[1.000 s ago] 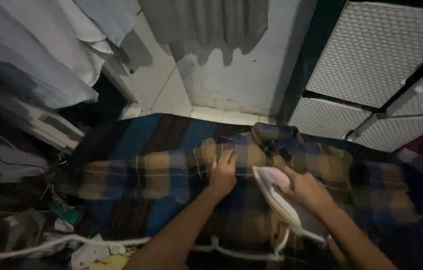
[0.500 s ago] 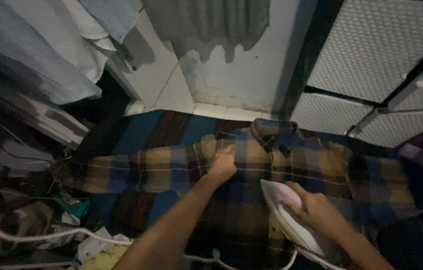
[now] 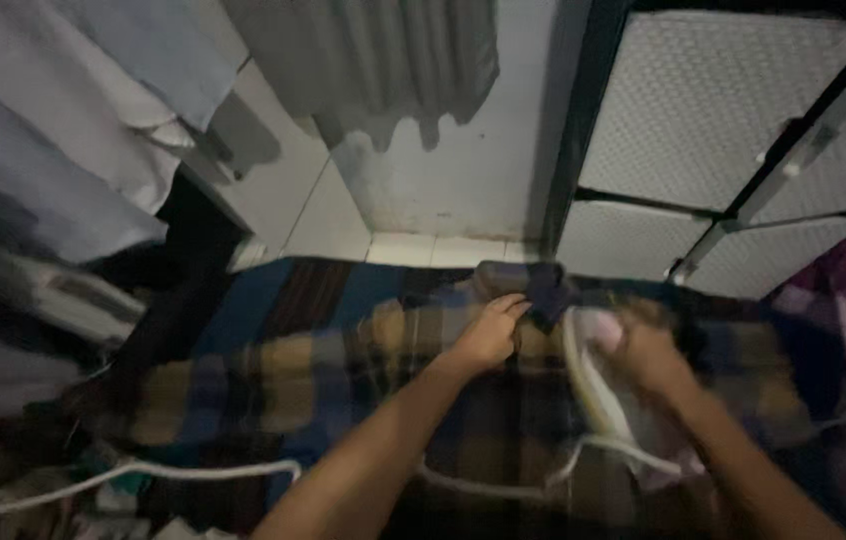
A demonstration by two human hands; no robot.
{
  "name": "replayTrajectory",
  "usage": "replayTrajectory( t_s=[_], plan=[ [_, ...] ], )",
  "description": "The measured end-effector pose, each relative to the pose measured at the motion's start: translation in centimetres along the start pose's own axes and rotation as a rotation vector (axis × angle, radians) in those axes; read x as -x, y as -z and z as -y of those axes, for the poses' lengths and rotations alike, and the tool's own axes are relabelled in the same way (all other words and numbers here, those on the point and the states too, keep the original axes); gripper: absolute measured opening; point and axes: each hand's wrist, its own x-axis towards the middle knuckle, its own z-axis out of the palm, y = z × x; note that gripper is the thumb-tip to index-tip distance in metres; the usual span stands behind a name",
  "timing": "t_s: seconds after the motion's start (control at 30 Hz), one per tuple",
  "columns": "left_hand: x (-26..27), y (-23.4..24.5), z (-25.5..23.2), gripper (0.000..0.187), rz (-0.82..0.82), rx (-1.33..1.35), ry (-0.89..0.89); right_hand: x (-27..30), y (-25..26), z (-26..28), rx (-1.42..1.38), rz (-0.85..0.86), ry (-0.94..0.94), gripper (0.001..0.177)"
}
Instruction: The person irons a plaid shirt on a small ironing board. They repeatedly lift, reposition, and smooth the shirt, then use a handheld iron to press the fabric. The shirt is handled one at a time, with frequent adjustments to different sections.
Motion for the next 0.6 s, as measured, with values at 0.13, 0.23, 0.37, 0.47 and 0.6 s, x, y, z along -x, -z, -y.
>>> replayTrajectory(
  t_s=[0.13,0.23,0.37,0.47,0.6],
  plan=[
    [-6.3,-2.0,2.2,0.052,-0.221,-0.020,-0.099,-1.0,0.2,-0.3,0.063,-0.049,-0.076,0.069],
    [-10.7,-4.5,3.2,0.029,-0.223,-0.073,0.166,-3.1,0.2,0.0,0.032,-0.138,-0.233,0.055],
    [-13.8,-6.0,3.0,0.048,-0.073,-0.019,0.351,-5.6,-1.7,-1.3,0.175,-0.180,-0.001,0.054],
    [-14.9,-6.4,2.4,0.047,0.010,0.095,0.464,-5.4,-1.4,-2.3,0.020,-0.271,0.280,0.059],
    [-15.9,-9.1,4.5,0.028,-0.068,0.042,0.394,-6.2,0.0,0.4,0.086,-0.054,-0.099,0.051]
  ],
)
